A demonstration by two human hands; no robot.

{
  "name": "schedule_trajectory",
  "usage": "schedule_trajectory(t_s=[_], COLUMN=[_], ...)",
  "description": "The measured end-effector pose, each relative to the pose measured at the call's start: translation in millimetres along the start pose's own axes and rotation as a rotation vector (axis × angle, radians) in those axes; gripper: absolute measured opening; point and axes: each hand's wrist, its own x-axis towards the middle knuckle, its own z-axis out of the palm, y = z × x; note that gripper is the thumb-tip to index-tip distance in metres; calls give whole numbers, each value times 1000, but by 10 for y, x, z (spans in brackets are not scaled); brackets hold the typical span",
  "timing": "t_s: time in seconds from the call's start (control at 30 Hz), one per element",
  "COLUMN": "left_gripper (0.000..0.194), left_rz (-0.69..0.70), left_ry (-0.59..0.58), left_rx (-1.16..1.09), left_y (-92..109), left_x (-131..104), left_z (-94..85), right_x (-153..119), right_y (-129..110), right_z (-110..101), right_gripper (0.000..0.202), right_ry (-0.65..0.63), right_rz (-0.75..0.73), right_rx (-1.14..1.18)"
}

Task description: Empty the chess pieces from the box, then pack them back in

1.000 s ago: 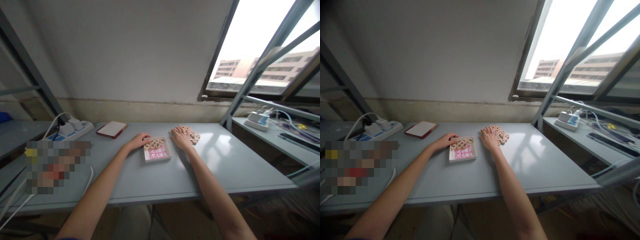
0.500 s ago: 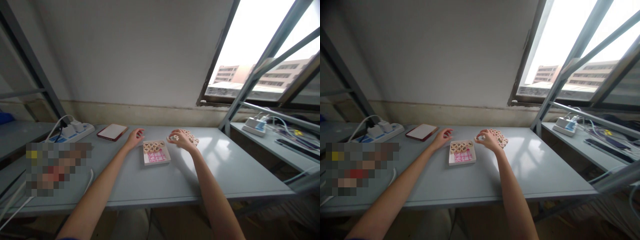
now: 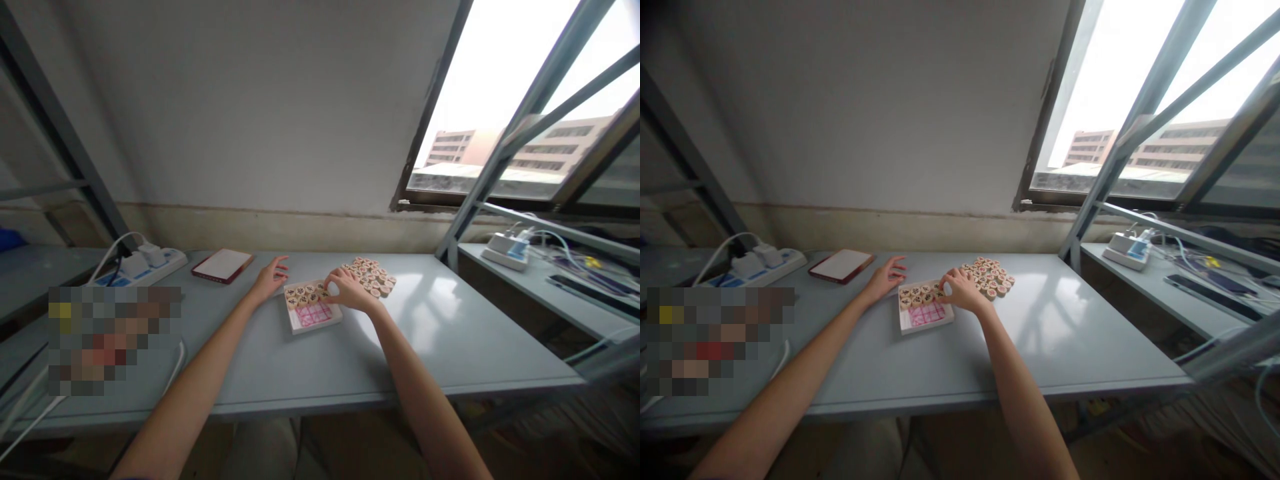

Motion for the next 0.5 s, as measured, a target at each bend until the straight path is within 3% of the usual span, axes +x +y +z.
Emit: schedule_trajectory(t_s=[0.17, 0.27, 0.4, 0.5], left_gripper=[42, 36, 36, 37], left_rz=[-5, -13, -5, -2], left_ry=[-3, 18, 12, 18], left_rx=[-17, -51, -97, -96], left_y=[15, -10, -36, -29], left_x=[-3, 2, 7, 10], left_z=[10, 16, 25, 28], right_x=[9, -4, -59, -93], right_y=[38, 146, 308, 372], right_z=[19, -43, -165, -174], right_gripper=[28, 29, 27, 31], right_ry=[-26, 51, 199, 155], right_rz=[-14, 29, 348, 500], right_rx=[24, 52, -106, -264])
